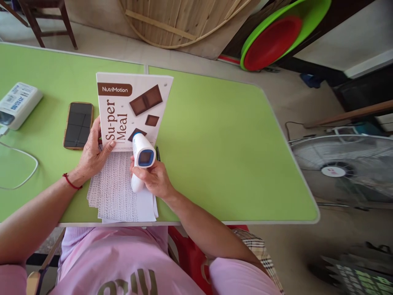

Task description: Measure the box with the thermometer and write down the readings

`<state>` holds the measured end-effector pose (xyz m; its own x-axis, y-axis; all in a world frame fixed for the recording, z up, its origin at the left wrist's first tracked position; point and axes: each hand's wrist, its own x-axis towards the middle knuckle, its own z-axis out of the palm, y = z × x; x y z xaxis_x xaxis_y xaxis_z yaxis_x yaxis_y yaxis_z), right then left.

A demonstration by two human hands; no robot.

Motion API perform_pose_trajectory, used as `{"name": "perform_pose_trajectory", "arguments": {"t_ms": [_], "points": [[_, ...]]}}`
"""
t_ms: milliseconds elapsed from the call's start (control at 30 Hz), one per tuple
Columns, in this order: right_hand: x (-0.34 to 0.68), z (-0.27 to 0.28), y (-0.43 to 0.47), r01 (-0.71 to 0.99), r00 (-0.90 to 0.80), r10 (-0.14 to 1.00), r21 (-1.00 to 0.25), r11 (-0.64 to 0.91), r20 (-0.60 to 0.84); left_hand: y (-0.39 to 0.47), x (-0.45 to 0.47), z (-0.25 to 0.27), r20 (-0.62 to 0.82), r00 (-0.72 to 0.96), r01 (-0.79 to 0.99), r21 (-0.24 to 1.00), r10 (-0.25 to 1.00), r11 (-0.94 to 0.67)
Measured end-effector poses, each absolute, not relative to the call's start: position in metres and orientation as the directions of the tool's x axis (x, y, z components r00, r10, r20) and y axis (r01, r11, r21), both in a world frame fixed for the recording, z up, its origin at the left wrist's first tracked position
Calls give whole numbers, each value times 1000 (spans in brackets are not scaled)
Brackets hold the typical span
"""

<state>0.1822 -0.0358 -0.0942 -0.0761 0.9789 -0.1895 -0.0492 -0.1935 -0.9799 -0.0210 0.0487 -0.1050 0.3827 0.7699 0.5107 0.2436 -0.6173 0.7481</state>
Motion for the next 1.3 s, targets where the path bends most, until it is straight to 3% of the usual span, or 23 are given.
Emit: {"name": "perform_pose_trajectory", "arguments": {"t_ms": [733,1000,1167,1300], "points": [[185,-82,-31,-20,-40,979,-980,-199,-198,50,-24,-109,472,382,290,755,794,-588],[196,-69,-33,16,16,999,-999,-45,-45,49,-29,-112,399,376,368,764,836,-530],[202,-63,-34,78,49,999,-997,13,17,52,-27,-113,425,377,292,788,823,-541],[227,-60,-30,218,111,981,-967,130,157,53,-26,-112,440,372,267,793,817,-548]]}}
